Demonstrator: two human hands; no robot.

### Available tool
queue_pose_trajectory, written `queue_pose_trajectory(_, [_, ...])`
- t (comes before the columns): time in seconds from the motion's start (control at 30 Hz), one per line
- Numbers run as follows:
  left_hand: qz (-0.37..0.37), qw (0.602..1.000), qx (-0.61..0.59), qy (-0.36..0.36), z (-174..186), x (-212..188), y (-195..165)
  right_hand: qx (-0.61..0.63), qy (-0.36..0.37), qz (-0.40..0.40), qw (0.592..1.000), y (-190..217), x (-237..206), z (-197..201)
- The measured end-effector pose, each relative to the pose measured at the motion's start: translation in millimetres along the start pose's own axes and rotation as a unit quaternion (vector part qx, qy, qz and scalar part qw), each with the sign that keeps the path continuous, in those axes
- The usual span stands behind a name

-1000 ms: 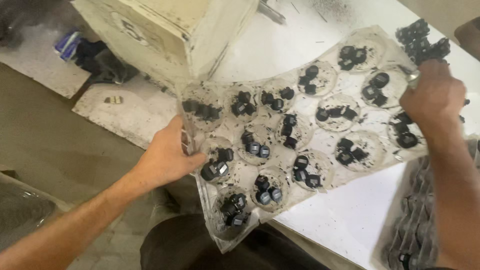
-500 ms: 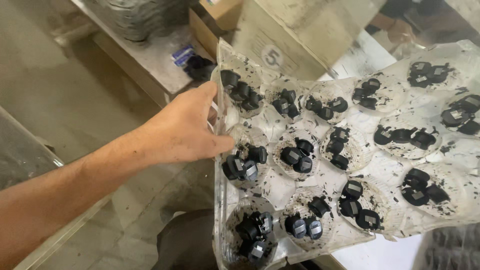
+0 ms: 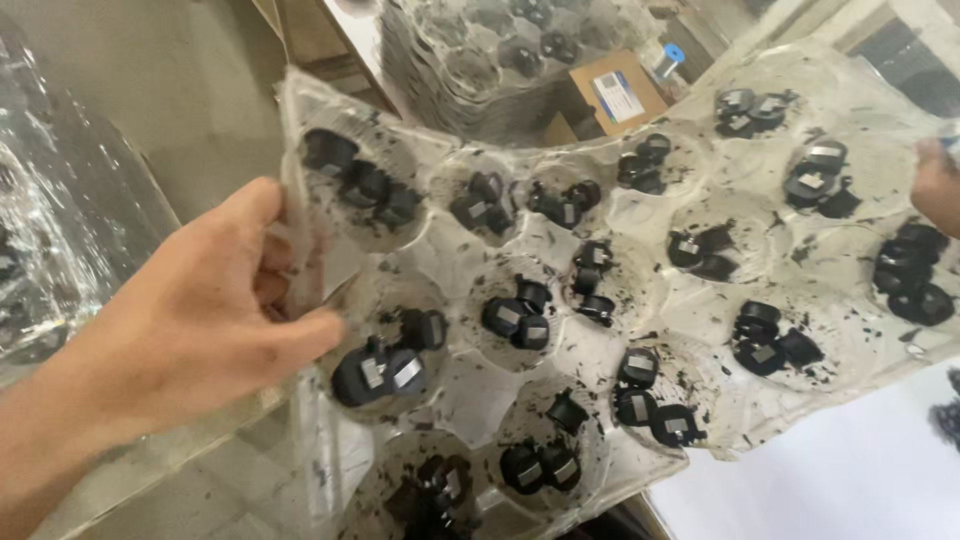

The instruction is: The person sits on a chair and applies adhesive from a small tube onto black plastic electrical components. They pick each component from a plastic tray, squeeze adhesive onto it, and place it back into the tray, repeating this with one component at a time.

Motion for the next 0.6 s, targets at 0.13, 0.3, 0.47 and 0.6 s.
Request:
queue_pose_trajectory(0.13, [0.031,0.998,-0.025,-0.041,45,21,46,0.039,-0.006,0.037,0.999,67,82,-41])
queue_pose_trajectory(0.3, [0.113,0.984,-0.009,-0.140,96,72,119,-0.100,-0.019,0.083,0.991,139,172,-123])
queue_pose_trajectory(0.47, [0.076,0.975,-0.031,-0.205,151,164,186,-0.070,-0.023,0.119,0.990,199,283,-221])
queue_pose_trajectory(0.6, [-0.008,0.972,-0.004,-0.237,204,255,224,-0.008,-0.021,0.111,0.994,233,367,-280])
Point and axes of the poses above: each hand's wrist, its own x-axis towards the middle knuckle, its own z-axis out of the back of the hand, y = z × x, the point moved 6 cm from there along x, towards the middle knuckle, and after that the axes turned 12 degrees about -z, right-handed, at the moved point
